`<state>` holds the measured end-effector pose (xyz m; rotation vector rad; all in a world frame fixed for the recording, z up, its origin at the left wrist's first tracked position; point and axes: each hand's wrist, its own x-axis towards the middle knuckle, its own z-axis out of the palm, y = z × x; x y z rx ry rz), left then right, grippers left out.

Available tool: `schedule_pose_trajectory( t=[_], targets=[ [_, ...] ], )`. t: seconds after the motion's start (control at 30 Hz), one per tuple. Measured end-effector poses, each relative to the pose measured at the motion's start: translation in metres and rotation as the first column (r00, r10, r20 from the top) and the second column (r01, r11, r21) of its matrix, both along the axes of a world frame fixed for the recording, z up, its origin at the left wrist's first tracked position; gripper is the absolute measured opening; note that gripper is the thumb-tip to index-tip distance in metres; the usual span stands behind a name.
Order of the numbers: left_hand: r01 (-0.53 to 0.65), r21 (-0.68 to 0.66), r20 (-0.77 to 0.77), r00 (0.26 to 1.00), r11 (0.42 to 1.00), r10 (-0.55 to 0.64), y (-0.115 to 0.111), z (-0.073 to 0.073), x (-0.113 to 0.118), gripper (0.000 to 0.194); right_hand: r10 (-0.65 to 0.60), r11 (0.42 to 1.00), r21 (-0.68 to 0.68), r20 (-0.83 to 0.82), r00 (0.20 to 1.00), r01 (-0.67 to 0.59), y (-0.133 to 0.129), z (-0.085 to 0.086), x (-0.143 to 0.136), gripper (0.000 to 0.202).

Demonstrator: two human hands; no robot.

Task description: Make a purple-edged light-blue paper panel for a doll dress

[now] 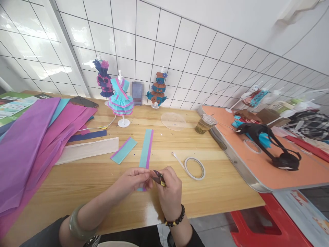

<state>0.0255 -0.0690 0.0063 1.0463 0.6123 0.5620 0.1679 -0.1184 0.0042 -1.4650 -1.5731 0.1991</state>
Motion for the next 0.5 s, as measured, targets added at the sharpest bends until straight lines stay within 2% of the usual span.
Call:
schedule_pose_trajectory(
  t=[0.07, 0.13, 0.23, 0.3, 0.4, 0.5],
  targets=[
    [0.005, 0.123, -0.091, 0.996, 0.992, 0.006, -0.001, 0.002, 0.001, 0.023, -0.015, 0.999, 0.041, 0.040, 0.999, 0.013, 0.002, -0.001, 0.002, 0.021],
    [-0.011, 0.126, -0.108, 0.994, 0.992, 0.025, -0.002, 0.004, 0.001, 0.022, -0.012, 0.999, 0.040, 0.062, 0.998, 0.009, 0.004, -0.001, 0.004, 0.021],
    [-0.061, -0.109, 0.050, 0.996, 0.992, 0.067, -0.001, 0.004, 0.000, 0.021, 0.058, 0.998, -0.023, 0.076, 0.995, -0.056, 0.006, 0.000, 0.005, 0.014],
    [-0.033, -0.235, 0.162, 0.984, 0.972, 0.072, 0.001, 0.003, -0.003, 0.026, 0.087, 0.995, -0.054, 0.048, 0.995, -0.084, 0.007, 0.000, 0.004, 0.016],
    [0.026, -0.298, 0.231, 0.972, 0.954, 0.046, 0.004, 0.000, -0.007, 0.029, 0.081, 0.992, -0.093, -0.075, 0.994, -0.088, 0.006, 0.002, 0.002, 0.018],
    [0.056, -0.328, 0.284, 0.958, 0.943, 0.042, 0.005, 0.000, -0.010, 0.033, 0.058, 0.973, -0.200, -0.264, 0.963, -0.113, 0.007, 0.007, 0.003, 0.016]
  ],
)
